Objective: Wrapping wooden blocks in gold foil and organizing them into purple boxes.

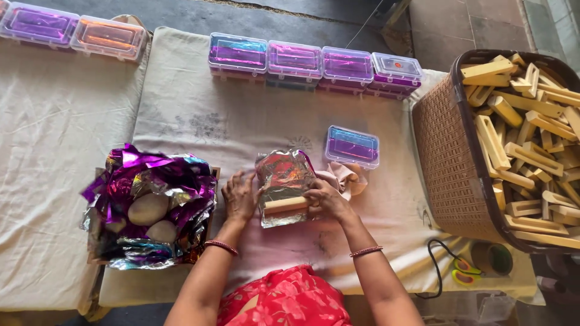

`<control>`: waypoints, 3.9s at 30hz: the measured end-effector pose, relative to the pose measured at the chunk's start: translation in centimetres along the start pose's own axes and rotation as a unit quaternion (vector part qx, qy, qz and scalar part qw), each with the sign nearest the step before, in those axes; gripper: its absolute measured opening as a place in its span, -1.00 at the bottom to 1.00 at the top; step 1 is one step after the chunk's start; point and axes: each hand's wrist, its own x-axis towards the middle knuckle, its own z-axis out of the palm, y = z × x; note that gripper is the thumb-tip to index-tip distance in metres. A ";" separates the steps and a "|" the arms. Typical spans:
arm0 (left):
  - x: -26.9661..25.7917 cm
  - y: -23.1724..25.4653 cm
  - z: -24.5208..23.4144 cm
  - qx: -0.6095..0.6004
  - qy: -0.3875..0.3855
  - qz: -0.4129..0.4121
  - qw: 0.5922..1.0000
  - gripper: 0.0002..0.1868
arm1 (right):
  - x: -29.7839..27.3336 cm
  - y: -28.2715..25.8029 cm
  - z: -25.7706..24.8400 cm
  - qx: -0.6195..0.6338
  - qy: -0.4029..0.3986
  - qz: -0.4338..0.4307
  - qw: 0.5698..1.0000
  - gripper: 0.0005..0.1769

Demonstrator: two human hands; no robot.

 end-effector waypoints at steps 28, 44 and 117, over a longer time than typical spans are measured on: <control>-3.5 2.1 1.5 -0.191 -0.027 0.117 0.974 -0.51 | -2.5 0.5 2.4 0.009 0.104 0.062 0.993 -0.43; -3.5 2.0 1.7 -0.152 -0.028 0.133 0.979 -0.62 | -2.2 -4.1 2.9 -0.013 0.129 0.003 0.991 -0.45; 0.3 4.1 -0.1 -0.046 -0.130 0.201 0.970 -0.83 | -4.0 5.3 4.5 0.066 0.392 0.290 0.871 -0.69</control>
